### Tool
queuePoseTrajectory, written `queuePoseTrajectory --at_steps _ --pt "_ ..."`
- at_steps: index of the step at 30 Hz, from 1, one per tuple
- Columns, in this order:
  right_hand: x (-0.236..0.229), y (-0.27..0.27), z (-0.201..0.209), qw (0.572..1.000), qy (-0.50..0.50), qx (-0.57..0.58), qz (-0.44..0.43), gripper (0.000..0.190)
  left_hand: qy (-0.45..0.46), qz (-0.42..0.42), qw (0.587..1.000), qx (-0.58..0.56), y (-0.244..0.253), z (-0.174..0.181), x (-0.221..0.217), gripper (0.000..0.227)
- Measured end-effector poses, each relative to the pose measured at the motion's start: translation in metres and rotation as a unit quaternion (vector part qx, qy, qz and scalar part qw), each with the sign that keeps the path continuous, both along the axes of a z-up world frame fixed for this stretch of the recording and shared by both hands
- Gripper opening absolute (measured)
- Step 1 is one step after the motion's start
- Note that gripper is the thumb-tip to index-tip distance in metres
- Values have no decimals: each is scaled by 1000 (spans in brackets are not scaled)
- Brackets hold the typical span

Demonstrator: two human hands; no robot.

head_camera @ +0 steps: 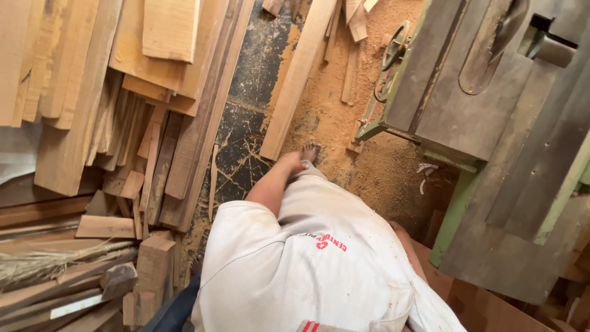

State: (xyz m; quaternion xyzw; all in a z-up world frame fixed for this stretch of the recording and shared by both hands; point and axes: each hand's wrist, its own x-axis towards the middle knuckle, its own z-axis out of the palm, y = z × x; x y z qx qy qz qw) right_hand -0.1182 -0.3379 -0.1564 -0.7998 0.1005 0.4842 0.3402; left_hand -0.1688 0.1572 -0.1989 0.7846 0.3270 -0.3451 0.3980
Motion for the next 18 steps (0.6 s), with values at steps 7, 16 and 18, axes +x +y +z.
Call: queuePoseTrajectory --at_steps 7,16,18 --pt "40 31 15 987 -57 -61 141 44 99 -27 995 11 23 -20 -51 59" --pt "78 68 36 968 -130 -115 182 53 -25 61 998 18 43 -47 20 70" --pt "81 70 36 967 -128 -124 180 50 -47 72 996 12 44 -25 44 65"
